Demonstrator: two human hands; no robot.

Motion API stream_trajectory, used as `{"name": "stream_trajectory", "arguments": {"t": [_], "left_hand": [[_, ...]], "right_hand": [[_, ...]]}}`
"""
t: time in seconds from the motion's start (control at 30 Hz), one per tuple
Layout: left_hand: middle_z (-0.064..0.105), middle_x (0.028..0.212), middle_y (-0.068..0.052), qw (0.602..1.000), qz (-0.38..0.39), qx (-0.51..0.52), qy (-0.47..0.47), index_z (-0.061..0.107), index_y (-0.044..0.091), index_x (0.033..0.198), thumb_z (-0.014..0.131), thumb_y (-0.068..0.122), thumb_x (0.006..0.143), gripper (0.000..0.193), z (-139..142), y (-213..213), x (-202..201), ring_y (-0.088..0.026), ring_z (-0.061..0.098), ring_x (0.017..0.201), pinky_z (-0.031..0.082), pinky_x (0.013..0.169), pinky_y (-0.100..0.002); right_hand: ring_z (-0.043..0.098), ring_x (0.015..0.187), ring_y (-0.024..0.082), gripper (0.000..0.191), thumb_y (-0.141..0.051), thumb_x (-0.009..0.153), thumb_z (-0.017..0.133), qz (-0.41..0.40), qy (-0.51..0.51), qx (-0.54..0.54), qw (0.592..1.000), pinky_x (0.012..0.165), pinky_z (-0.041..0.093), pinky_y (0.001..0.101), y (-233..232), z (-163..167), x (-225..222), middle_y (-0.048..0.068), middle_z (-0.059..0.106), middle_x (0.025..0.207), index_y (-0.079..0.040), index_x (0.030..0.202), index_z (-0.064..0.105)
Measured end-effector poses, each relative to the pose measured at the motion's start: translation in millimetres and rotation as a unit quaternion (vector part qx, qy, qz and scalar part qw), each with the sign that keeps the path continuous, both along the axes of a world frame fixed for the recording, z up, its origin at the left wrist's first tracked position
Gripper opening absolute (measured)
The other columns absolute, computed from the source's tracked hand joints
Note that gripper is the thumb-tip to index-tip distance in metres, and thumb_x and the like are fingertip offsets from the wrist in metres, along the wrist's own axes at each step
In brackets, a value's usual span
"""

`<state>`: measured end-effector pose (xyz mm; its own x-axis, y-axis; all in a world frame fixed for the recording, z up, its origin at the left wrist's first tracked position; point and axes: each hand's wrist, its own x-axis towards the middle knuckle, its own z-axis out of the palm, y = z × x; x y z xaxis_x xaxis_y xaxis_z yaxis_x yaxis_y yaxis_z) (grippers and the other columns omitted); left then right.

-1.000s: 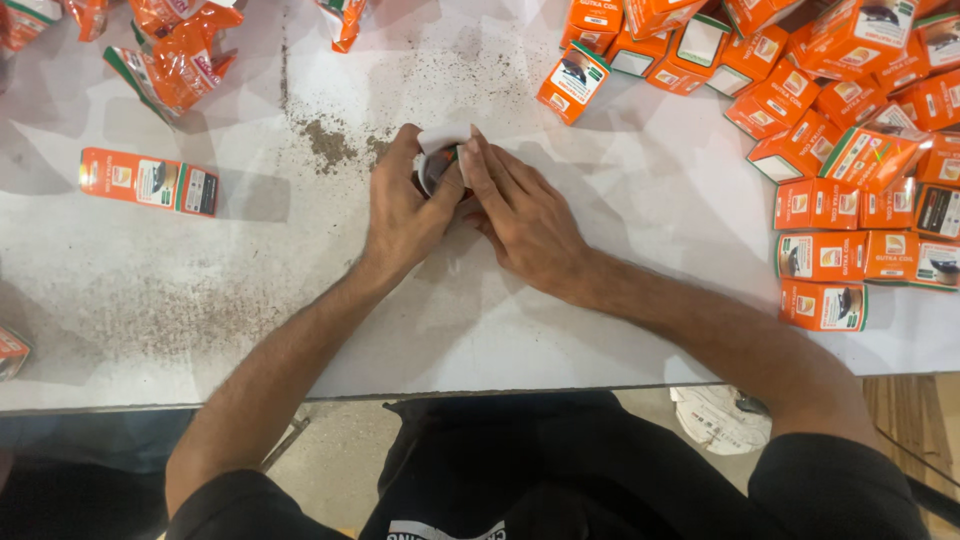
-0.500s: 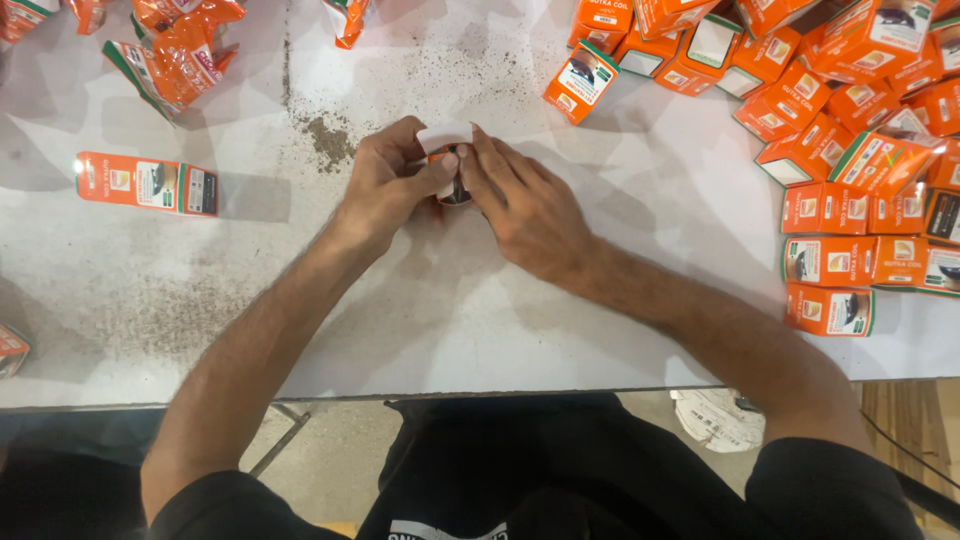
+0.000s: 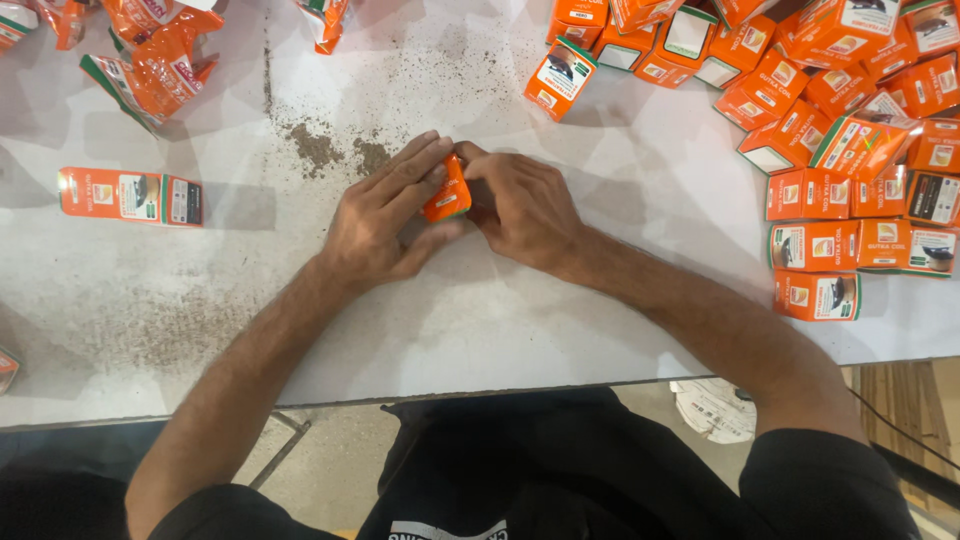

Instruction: The person packs small plastic-wrapped products into orange cardboard boxes at a table. They open a folded box, place a wrapped item inside, close the flaps, and set the finished box onto a large pile of packed boxes, repeating the cycle.

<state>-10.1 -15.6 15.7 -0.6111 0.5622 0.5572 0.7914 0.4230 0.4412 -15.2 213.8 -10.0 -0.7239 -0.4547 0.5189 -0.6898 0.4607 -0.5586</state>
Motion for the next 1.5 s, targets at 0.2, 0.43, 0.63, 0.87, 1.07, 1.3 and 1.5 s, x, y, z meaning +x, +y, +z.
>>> {"name": "stream_trajectory", "arguments": {"t": [0.2, 0.43, 0.63, 0.87, 1.07, 1.3, 1.5], "left_hand": [[0.065, 0.137, -0.023, 0.999, 0.027, 0.027, -0.003, 0.065, 0.000, 0.110, 0.078, -0.002, 0.092, 0.022, -11.8, 7.0, -2.1, -0.038, 0.060, 0.136, 0.057, 0.111, -0.045], [0.066, 0.135, -0.026, 0.998, 0.017, 0.054, -0.028, 0.063, 0.000, 0.105, 0.077, -0.002, 0.095, 0.017, -15.7, 3.2, -3.3, -0.041, 0.059, 0.136, 0.058, 0.111, -0.046], [0.067, 0.131, -0.027, 0.997, 0.020, 0.071, -0.023, 0.064, 0.000, 0.104, 0.077, -0.004, 0.094, 0.017, -21.5, 2.2, -7.0, -0.040, 0.061, 0.133, 0.059, 0.109, -0.046], [0.067, 0.133, -0.024, 0.999, 0.017, 0.048, 0.021, 0.065, -0.001, 0.109, 0.073, -0.005, 0.097, 0.015, -24.2, 4.1, -13.0, -0.036, 0.065, 0.132, 0.061, 0.105, -0.044], [0.062, 0.140, -0.022, 0.998, 0.004, -0.018, 0.058, 0.068, 0.001, 0.106, 0.078, 0.001, 0.093, 0.016, -17.1, -2.5, -8.2, -0.039, 0.059, 0.134, 0.057, 0.101, -0.043], [0.050, 0.156, -0.018, 0.997, 0.012, -0.072, 0.034, 0.071, 0.002, 0.121, 0.077, 0.002, 0.098, 0.024, -8.9, 0.9, 0.9, -0.037, 0.041, 0.150, 0.043, 0.120, -0.048], [0.044, 0.157, -0.022, 0.996, 0.040, -0.008, -0.078, 0.070, 0.004, 0.121, 0.073, -0.005, 0.089, 0.033, -10.3, -3.2, 13.1, -0.042, 0.040, 0.149, 0.044, 0.121, -0.049]], "right_hand": [[0.071, 0.100, 0.037, 0.060, 0.003, 0.078, 0.084, 0.006, -0.011, 0.003, 1.000, 0.079, 0.058, 0.0434, 2.1, -5.0, -3.0, 0.015, 0.070, 0.121, -0.007, 0.119, 0.041], [0.072, 0.100, 0.035, 0.057, 0.000, 0.080, 0.088, 0.008, -0.012, 0.010, 1.000, 0.080, 0.058, 0.0425, 1.1, -1.7, -4.2, 0.014, 0.072, 0.113, -0.007, 0.116, 0.044], [0.072, 0.101, 0.034, 0.053, -0.001, 0.082, 0.086, 0.015, 0.042, 0.011, 0.999, 0.086, 0.059, 0.0424, -1.0, -0.5, -5.4, 0.018, 0.070, 0.123, -0.006, 0.117, 0.046], [0.072, 0.106, 0.032, 0.055, -0.001, 0.084, 0.085, 0.024, 0.029, 0.019, 0.999, 0.091, 0.059, 0.0418, 0.0, 1.1, -6.5, 0.014, 0.071, 0.125, -0.006, 0.123, 0.047], [0.071, 0.106, 0.032, 0.061, -0.006, 0.085, 0.088, 0.014, 0.015, 0.010, 1.000, 0.091, 0.058, 0.0419, 0.9, 0.2, -5.3, 0.012, 0.070, 0.122, -0.008, 0.130, 0.047], [0.071, 0.106, 0.031, 0.066, -0.006, 0.086, 0.086, 0.009, 0.008, 0.013, 1.000, 0.093, 0.058, 0.0434, -2.0, 1.5, -3.7, 0.011, 0.071, 0.122, -0.008, 0.138, 0.045], [0.071, 0.107, 0.034, 0.070, -0.012, 0.086, 0.089, 0.012, 0.010, 0.003, 1.000, 0.092, 0.057, 0.0445, -3.0, 6.5, -3.1, 0.011, 0.070, 0.119, -0.007, 0.141, 0.045]]}}
